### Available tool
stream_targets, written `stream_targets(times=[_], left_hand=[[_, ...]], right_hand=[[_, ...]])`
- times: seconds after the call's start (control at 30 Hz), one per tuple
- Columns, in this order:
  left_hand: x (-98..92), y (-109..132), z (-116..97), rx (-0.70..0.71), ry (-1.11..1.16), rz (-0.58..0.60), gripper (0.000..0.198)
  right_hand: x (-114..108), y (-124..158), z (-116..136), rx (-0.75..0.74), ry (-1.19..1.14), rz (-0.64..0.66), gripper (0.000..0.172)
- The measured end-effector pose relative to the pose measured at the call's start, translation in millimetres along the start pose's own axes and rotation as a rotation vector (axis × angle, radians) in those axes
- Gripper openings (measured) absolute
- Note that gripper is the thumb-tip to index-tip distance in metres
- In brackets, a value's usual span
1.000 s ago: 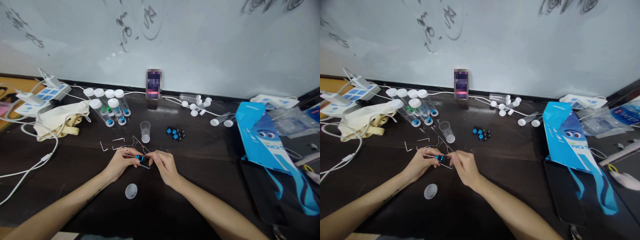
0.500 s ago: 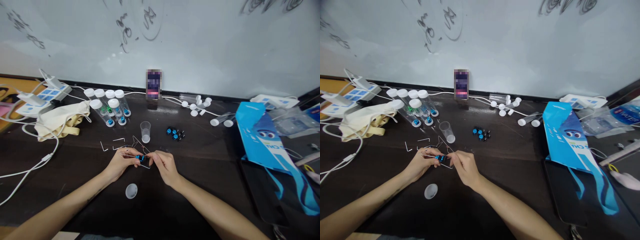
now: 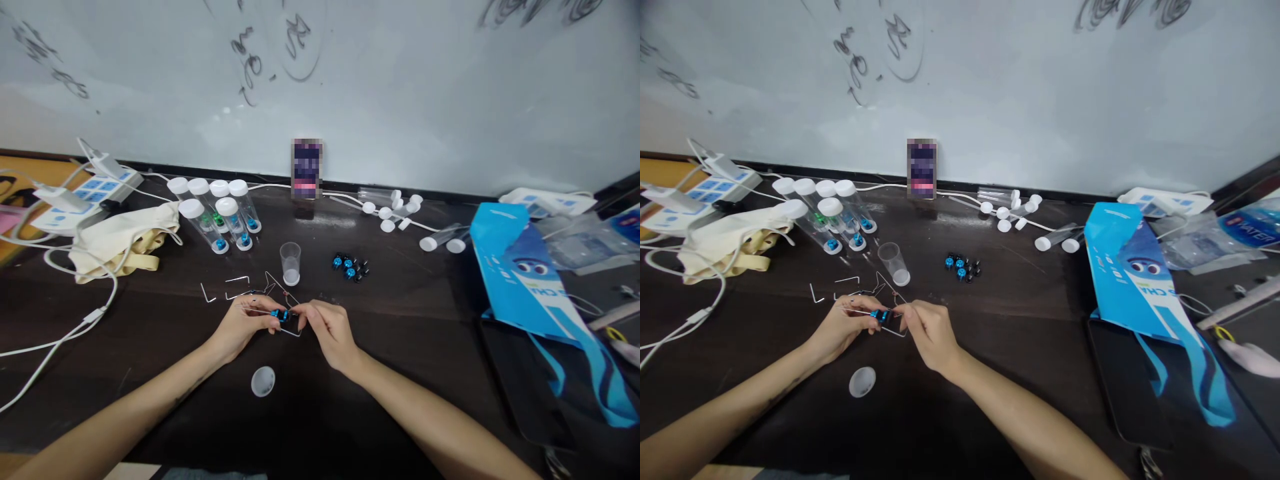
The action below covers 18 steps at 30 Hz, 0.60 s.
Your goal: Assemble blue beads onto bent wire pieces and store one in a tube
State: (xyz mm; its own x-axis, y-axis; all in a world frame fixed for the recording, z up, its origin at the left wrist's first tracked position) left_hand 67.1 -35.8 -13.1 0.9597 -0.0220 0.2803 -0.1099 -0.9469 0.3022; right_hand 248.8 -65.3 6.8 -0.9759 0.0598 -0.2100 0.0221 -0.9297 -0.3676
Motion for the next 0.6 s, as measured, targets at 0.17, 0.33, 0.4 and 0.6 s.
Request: stream_targets(times=[0.17,0.33,0.4,0.6], left_hand=[[0.0,0.7,-0.1,-0.003,-0.007,0.001,0.017],[0.7,0.5,0.0,0.000,-0.014,0.001,0.017],[0.5,0.1,0.2,0.003,-0.017,-0.006,0.017],[0.3,0.5,0.4,-0.003,-0.009,-0.009,0.018]], right_hand=[[-0.3,1.2,-1.0,0.006,0.001,-0.003,0.040],[-0.2,1.0,0.0,-0.009,0.002,0.027,0.039],[-0.1,0.6,0.1,0.000,0.011,0.024,0.040],[-0.2,0.3,0.2,0.002,0.014,0.010,0.039]])
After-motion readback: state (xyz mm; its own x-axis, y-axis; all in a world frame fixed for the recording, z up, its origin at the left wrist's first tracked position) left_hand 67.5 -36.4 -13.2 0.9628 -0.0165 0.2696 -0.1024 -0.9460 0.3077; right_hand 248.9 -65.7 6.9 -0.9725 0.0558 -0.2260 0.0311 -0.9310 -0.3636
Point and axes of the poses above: each hand's wrist, its own y-axis away from the middle knuckle, its own x-axis out of the palm, z = x × y, the point moved 3 cm from there along -y, towards the middle knuckle, and after that the axes turned 13 degrees about -z, right-handed, at the moved point
